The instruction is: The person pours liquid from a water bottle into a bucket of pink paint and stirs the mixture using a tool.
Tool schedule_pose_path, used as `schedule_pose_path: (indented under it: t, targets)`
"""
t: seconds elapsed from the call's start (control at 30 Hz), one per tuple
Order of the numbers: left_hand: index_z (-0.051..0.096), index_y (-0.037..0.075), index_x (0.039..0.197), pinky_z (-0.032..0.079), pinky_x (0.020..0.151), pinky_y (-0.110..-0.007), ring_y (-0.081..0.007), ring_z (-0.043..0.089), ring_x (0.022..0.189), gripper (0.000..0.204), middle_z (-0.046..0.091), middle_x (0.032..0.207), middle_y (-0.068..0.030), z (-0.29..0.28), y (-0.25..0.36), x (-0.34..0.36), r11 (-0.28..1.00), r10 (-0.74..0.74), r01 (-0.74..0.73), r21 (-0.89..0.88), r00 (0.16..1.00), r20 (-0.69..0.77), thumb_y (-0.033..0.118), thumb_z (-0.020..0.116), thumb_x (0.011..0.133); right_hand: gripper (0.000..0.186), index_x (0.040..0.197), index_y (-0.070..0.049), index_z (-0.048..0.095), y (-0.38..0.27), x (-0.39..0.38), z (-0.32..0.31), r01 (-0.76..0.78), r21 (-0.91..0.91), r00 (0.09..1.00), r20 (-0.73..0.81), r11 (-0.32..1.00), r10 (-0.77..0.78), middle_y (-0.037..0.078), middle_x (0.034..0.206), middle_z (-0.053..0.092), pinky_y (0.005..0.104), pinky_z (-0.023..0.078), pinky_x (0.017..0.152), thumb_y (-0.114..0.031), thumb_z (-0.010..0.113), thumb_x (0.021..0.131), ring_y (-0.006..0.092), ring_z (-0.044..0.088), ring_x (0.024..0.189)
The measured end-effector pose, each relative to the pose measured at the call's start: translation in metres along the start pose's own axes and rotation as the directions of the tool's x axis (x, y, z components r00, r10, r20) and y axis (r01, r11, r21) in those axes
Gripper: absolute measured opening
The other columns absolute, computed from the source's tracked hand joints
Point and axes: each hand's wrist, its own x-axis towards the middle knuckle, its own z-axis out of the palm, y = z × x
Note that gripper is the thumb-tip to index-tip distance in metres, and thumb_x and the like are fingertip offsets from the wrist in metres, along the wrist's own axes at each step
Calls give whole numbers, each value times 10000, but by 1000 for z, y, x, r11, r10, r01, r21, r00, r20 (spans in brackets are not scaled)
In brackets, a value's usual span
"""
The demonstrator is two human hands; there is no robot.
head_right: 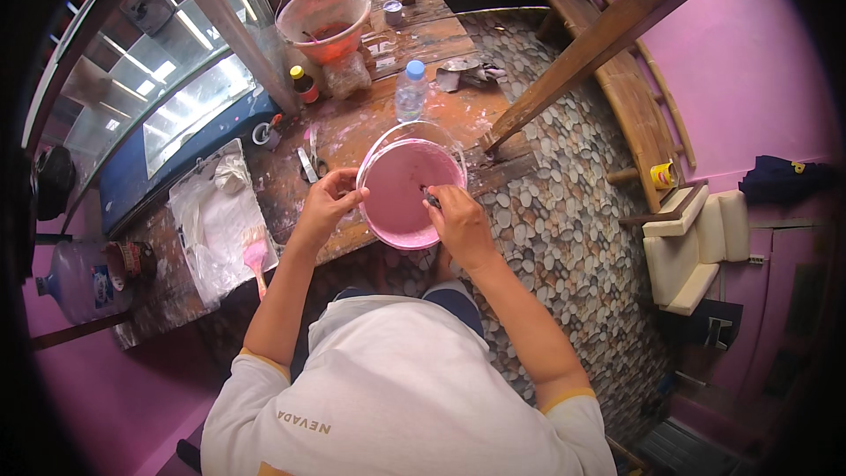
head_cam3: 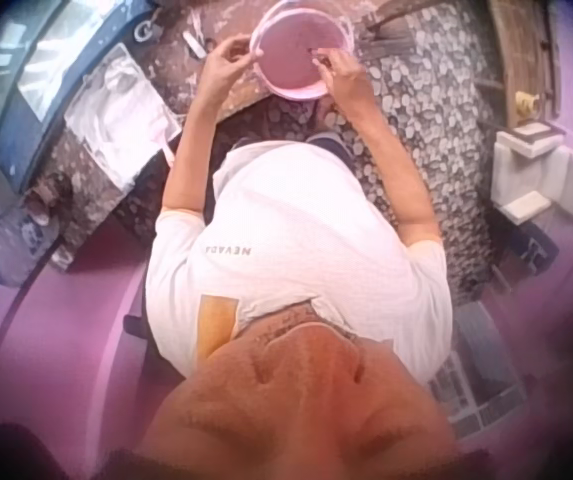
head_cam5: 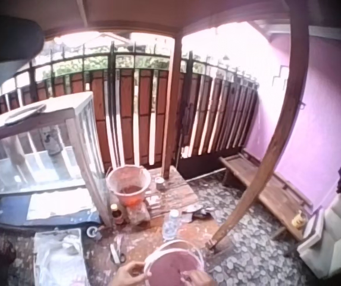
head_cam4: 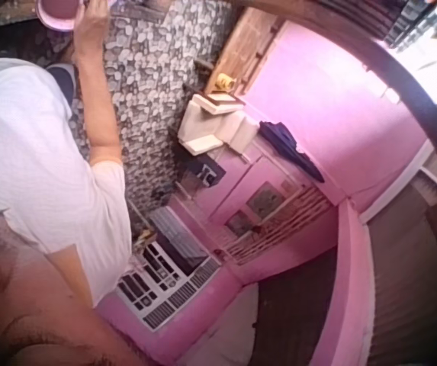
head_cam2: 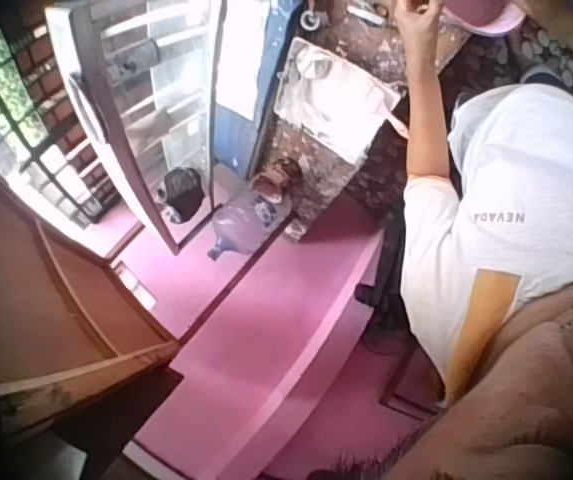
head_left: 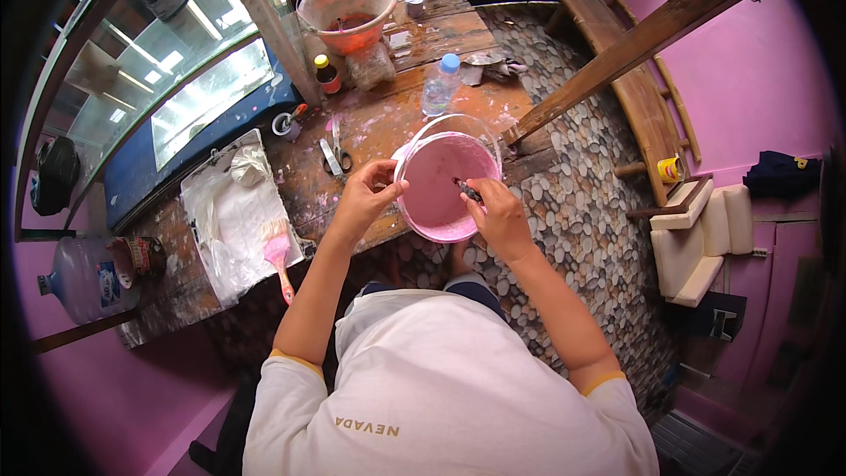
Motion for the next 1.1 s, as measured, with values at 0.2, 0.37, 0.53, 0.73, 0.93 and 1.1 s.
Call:
schedule_pose_path:
  t: [0.2,0.37,0.53,0.73,0.93,1.1]
  targets:
    - [655,10,1251,505,844,-268,-116,648,941,423,711,1033,-46,4,6,0,1000,-18,18,0,1000,6,171,815,895,250,1091,14,663,-10,16,18,182,25,983,15,983,-183,164,1052,697,408,542,878,-53,731,860,338,661,994]
    - [662,3,1242,507,823,-268,-111,640,919,411,698,1017,-43,0,1,2,1000,-1,1,-17,1000,-8,171,811,898,241,1085,31,649,-16,-5,7,151,103,971,170,983,-167,165,1044,694,419,549,867,-72,727,881,352,670,985]
    - [656,16,1255,502,829,-264,-113,647,939,418,708,1041,-46,-2,-2,3,1000,8,-8,1,1000,1,178,809,901,231,1085,35,647,5,-2,1,-21,-56,1000,14,998,22,187,1035,689,440,557,839,-95,722,910,382,678,946]
    - [654,12,1252,503,841,-262,-115,646,922,419,701,1030,-42,4,1,3,1000,28,-28,-10,1000,12,181,809,902,225,1066,36,646,-8,18,24,58,-2,995,-76,998,-58,190,1011,683,439,553,827,-89,727,897,377,674,933]
    - [676,3,1203,513,816,-259,-93,627,890,359,682,985,-32,1,4,3,999,11,-9,32,998,-56,166,801,909,225,1067,34,643,-17,3,10,-37,93,986,168,995,21,186,1000,678,438,551,825,-98,720,901,373,672,942]
    - [648,1,1241,518,891,-282,-125,654,970,399,702,1058,-53,-5,-6,2,1000,26,-27,-8,999,-18,157,802,906,223,1073,23,637,3,8,7,-14,-102,1000,-4,995,14,188,998,673,433,554,821,-107,717,910,369,672,927]
